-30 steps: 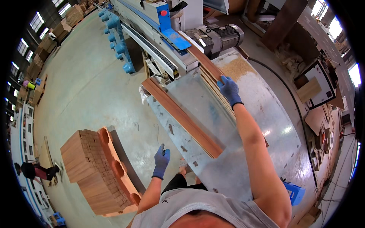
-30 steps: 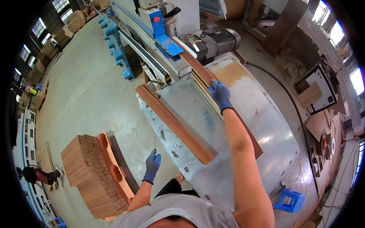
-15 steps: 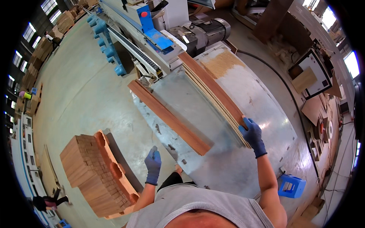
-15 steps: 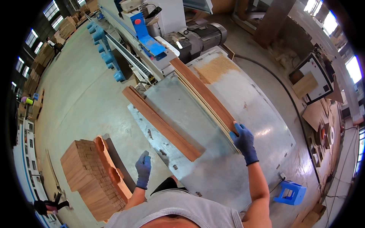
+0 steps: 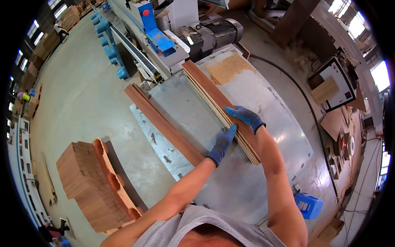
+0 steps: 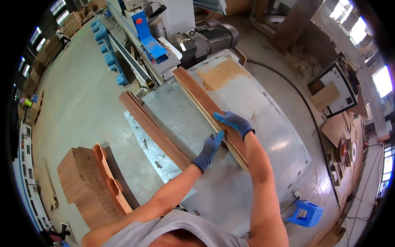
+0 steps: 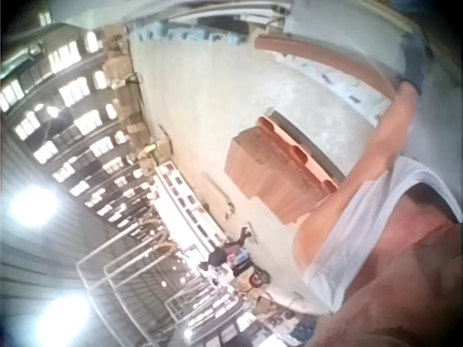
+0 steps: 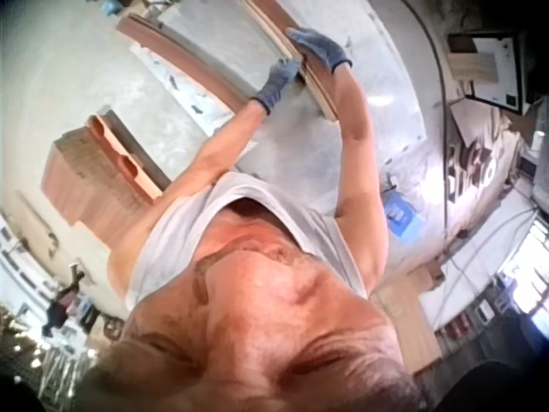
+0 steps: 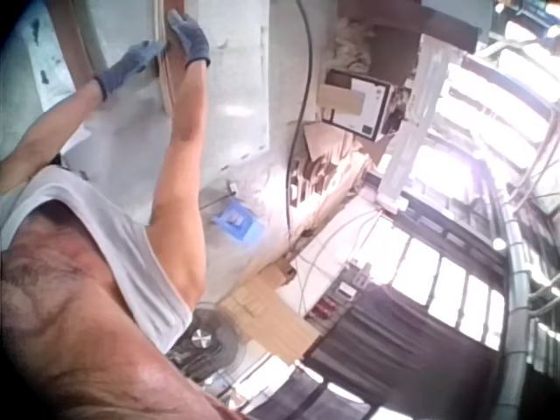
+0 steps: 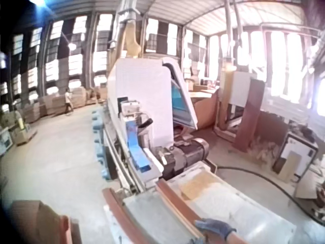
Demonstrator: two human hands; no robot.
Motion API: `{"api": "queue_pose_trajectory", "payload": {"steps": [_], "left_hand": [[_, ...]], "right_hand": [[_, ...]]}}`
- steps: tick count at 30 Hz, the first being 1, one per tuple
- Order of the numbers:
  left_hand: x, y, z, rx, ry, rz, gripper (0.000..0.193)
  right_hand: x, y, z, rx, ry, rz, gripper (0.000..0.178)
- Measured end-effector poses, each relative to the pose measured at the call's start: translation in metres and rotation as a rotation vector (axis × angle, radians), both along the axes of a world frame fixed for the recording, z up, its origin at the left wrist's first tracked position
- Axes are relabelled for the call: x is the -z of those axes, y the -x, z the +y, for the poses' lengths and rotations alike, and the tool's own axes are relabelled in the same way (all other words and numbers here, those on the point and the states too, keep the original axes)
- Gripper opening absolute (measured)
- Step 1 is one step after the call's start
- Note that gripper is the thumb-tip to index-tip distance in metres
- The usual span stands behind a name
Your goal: The person collects wooden planks from a machine workbench, stacks and aligns them on the metal table, and transports the stacks by hand onto a pallet.
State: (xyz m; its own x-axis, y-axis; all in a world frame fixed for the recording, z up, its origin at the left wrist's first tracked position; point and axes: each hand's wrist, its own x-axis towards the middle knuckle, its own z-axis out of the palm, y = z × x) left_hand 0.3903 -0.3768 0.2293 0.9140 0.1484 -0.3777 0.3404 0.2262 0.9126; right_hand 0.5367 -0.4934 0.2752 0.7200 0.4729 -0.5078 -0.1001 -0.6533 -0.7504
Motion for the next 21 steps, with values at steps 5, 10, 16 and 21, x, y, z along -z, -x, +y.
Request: {"api": "queue_pose_trajectory", "payload": {"steps": [5,10,16,21], "left_hand": [[0.007,-0.009,-0.03,-0.034,0.164,-0.035,0.062],[-0.003,-0.003,-0.053,-0.116,0.123,-0.015,0.056],[-0.005,0.058,-0.069,0.03,0.213,0.029,0.048],[0.006,0.16,-0.083,0.226,0.225,0.15,0.047]], "right_hand": [[-0.001,0.017,-0.011,0.054,-0.183,0.269,0.087],[-0.002,0.035,-0.019,0.107,-0.247,0.306,0.078],[0.004,0.094,-0.05,0.169,-0.302,0.309,0.075],[0.003,0.215,-0.086,0.311,-0.395,0.312,0.083]]}}
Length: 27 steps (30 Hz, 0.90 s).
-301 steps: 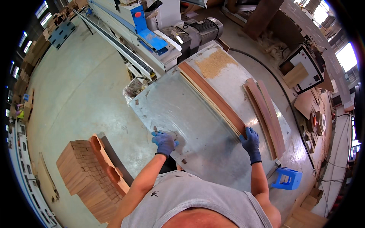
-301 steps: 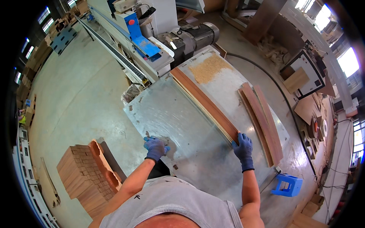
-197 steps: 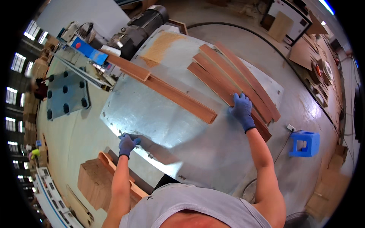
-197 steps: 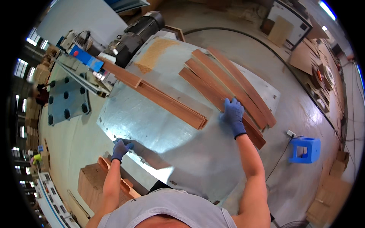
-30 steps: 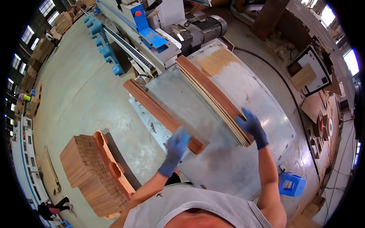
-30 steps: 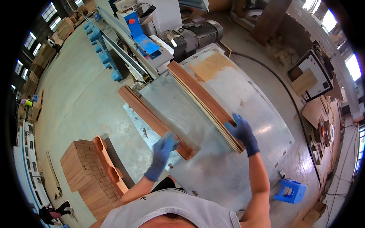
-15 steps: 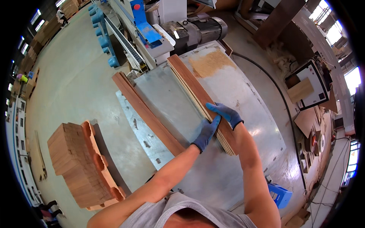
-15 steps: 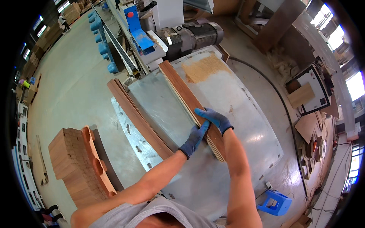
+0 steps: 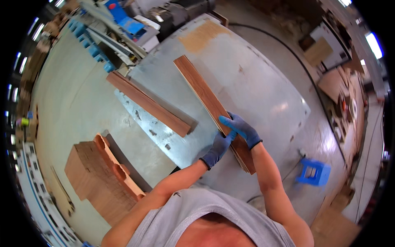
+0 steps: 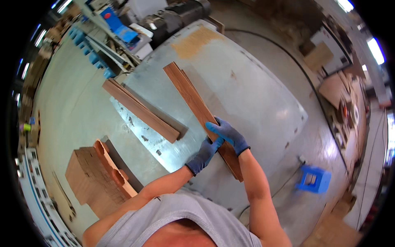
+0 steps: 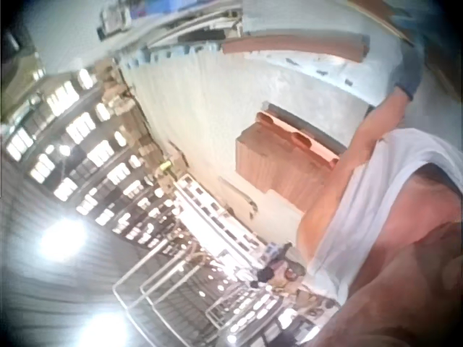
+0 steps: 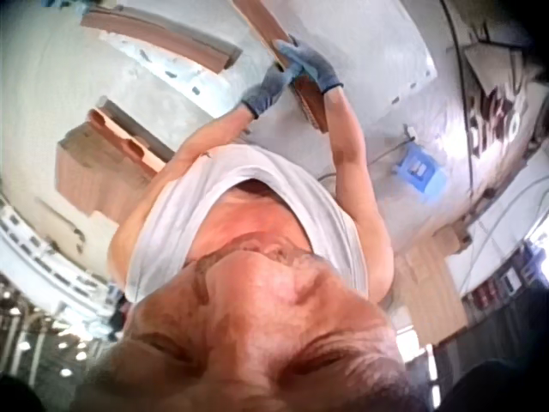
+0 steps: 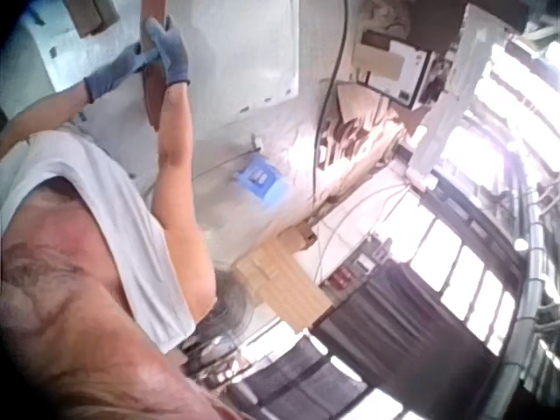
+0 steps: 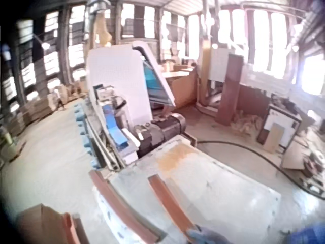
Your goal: The person collects wooden planks from a machine workbench, stacks and aligns them on the metal table, and transports the stacks by hand onto a pallet.
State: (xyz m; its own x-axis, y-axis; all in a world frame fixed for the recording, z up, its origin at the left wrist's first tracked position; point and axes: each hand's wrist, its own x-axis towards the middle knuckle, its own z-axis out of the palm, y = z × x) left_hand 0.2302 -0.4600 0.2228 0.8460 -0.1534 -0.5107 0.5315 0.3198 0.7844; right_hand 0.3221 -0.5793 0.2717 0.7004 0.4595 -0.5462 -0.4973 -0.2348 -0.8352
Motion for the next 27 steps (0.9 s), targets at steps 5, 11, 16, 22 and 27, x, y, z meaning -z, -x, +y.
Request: {"api": "queue_pose_trajectory", "payload": {"steps": [5,11,16,22,27], "left_hand": [[0.002,0.111,-0.006,0.271,-0.128,-0.114,0.054],[0.008,0.215,0.006,0.544,-0.187,-0.116,0.056],[0.008,0.268,0.023,0.699,-0.274,-0.079,0.062],[0.007,0.272,0.029,0.594,-0.091,-0.124,0.051],[-0.002,0.299,0.046,0.71,-0.345,-0.078,0.059]], "right_hand": [[-0.017,0.136,-0.024,0.219,-0.025,0.046,0.084],[-0.008,0.267,-0.022,0.468,-0.076,0.022,0.088],[-0.009,0.335,-0.012,0.567,-0.121,0.077,0.088],[-0.001,0.342,-0.01,0.579,-0.112,0.05,0.089],[0.01,0.341,-0.012,0.548,0.006,-0.078,0.082]]}}
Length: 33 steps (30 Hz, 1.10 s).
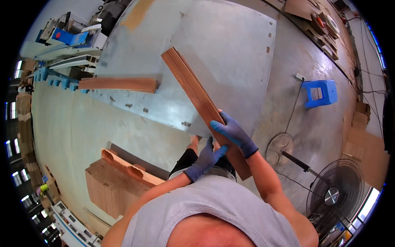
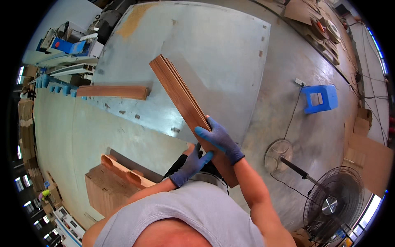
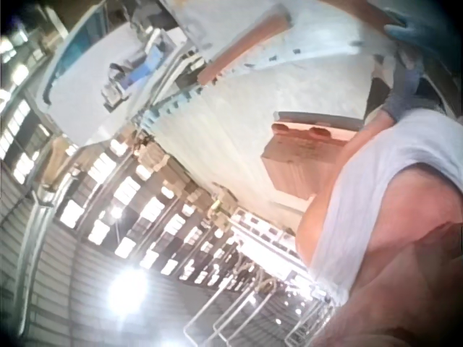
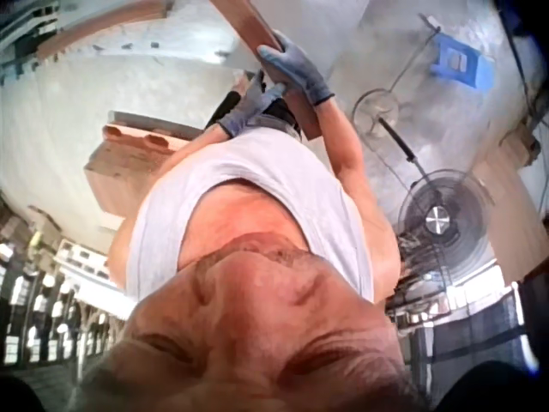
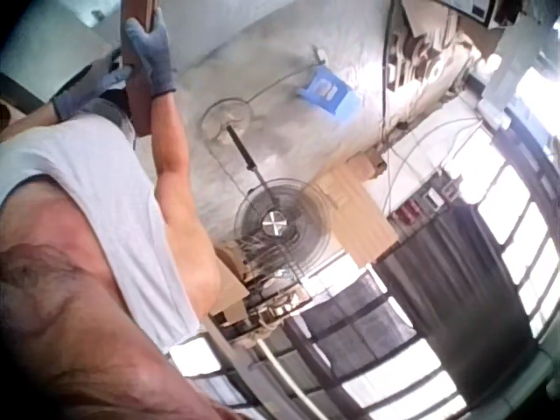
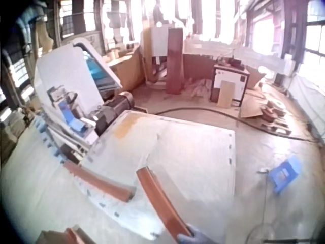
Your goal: The person collects wooden planks from a machine workbench, stacks and aligns them on the metal table, and transports the stacks by hand onto a pallet.
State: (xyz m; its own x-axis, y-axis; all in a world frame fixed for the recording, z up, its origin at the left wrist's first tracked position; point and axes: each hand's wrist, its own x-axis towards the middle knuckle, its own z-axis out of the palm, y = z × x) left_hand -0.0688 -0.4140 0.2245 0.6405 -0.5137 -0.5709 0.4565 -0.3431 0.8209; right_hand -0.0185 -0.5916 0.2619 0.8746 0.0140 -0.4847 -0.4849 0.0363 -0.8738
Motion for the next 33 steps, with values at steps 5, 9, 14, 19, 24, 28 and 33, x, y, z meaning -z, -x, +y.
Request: {"api": "queue_pose_trajectory", "payload": {"steps": [5,9,14,19,24,28,33], "left_hand": [[0.029,0.041,0.0,-0.2,0.239,0.189,0.086],[0.026,0.059,-0.027,-0.196,0.272,0.134,0.083],[0.039,0.082,-0.04,-0.351,0.35,0.1,0.077],[0.046,0.084,-0.043,-0.533,0.485,0.164,0.076],[-0.006,0.071,-0.02,-0.61,0.477,0.245,0.074],[-0.031,0.06,-0.002,-0.575,0.462,0.245,0.071],[-0.061,0.042,0.002,-0.539,0.422,0.243,0.07]], "right_hand": [[0.001,-0.006,0.006,-0.014,-0.037,-0.043,0.075],[0.009,0.0,-0.001,0.002,-0.004,-0.037,0.071],[0.014,0.001,-0.001,-0.006,-0.034,-0.025,0.069],[0.002,-0.001,0.004,-0.066,-0.054,-0.015,0.068],[-0.015,0.006,-0.002,-0.252,-0.141,0.025,0.094],[0.0,0.037,-0.007,-0.372,-0.345,0.17,0.112],[-0.009,0.049,0.012,-0.188,-0.427,0.067,0.099]]}}
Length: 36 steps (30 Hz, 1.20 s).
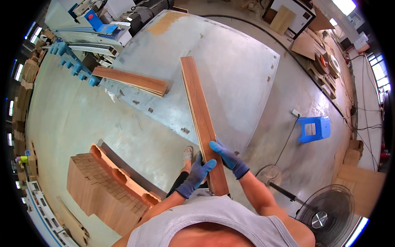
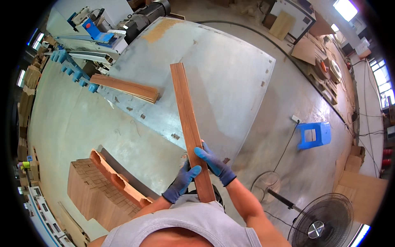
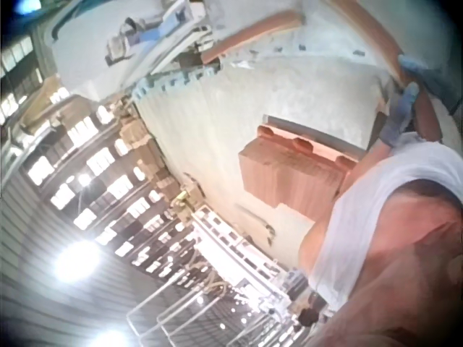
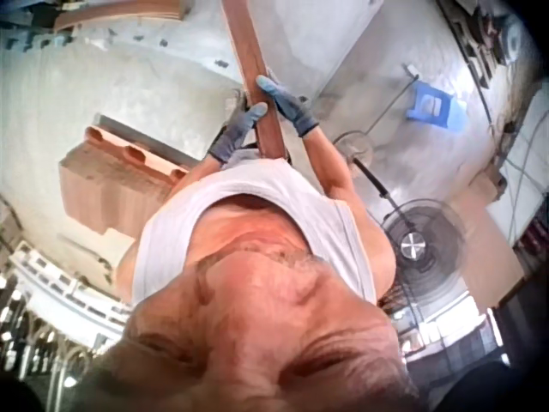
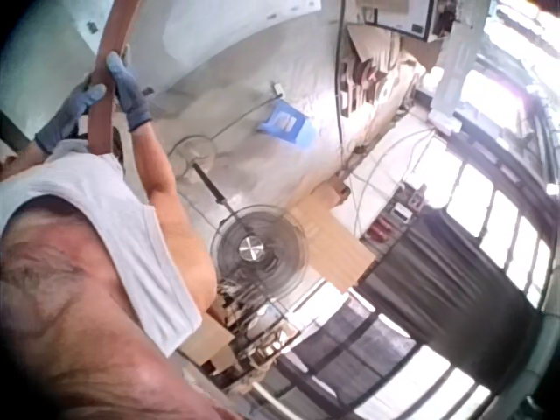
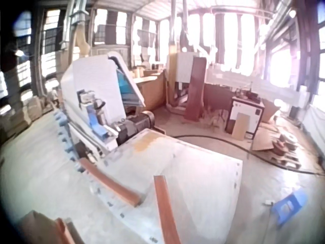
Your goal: The person collects wooden planks from a machine workbench, stacks and aligns them on the metal table, and transports the stacks by hand onto a pallet.
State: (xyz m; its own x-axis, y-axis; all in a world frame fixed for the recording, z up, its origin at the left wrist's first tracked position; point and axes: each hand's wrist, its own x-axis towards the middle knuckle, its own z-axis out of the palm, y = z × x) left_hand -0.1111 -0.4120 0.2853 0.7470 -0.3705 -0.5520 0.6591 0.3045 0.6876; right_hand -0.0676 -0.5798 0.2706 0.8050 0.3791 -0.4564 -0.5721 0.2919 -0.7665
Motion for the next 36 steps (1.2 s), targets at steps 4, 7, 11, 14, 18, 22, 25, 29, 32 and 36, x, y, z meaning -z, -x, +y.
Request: {"api": "queue_pose_trajectory", "payload": {"steps": [4,7,11,14,18,22,25,29,32,36], "left_hand": [[0.006,-0.026,0.006,0.075,-0.041,-0.11,0.072],[0.002,-0.048,0.0,0.07,-0.052,-0.122,0.071],[0.004,-0.086,-0.018,0.046,-0.021,-0.149,0.065],[-0.007,-0.119,-0.044,0.07,0.159,-0.038,0.062],[0.027,-0.124,-0.08,0.108,0.383,0.042,0.047],[0.086,-0.093,-0.077,0.324,-0.388,-0.676,0.043],[0.027,-0.086,-0.038,0.632,-0.317,0.152,0.041],[0.041,-0.14,0.005,-0.03,-0.36,-0.413,0.029],[0.02,-0.229,0.033,-0.084,-0.71,-0.611,0.026],[0.037,-0.374,0.09,-0.151,-0.831,-0.87,0.025]], "right_hand": [[-0.008,-0.016,0.009,0.126,-0.1,0.032,0.081],[-0.012,-0.037,0.008,0.183,-0.122,0.078,0.072],[-0.024,-0.08,-0.008,0.227,-0.094,0.101,0.062],[-0.055,-0.124,-0.033,0.145,0.051,0.069,0.063],[-0.049,-0.156,-0.056,0.011,0.549,-0.199,0.076],[0.024,-0.114,-0.058,-0.045,1.776,-0.744,0.096],[0.027,-0.11,-0.062,-0.002,1.813,-0.789,0.096],[0.028,-0.118,-0.058,-0.022,1.749,-0.759,0.095],[0.028,-0.114,-0.063,-0.038,1.756,-0.732,0.096],[0.017,-0.111,-0.064,-0.092,1.752,-0.692,0.098]]}}
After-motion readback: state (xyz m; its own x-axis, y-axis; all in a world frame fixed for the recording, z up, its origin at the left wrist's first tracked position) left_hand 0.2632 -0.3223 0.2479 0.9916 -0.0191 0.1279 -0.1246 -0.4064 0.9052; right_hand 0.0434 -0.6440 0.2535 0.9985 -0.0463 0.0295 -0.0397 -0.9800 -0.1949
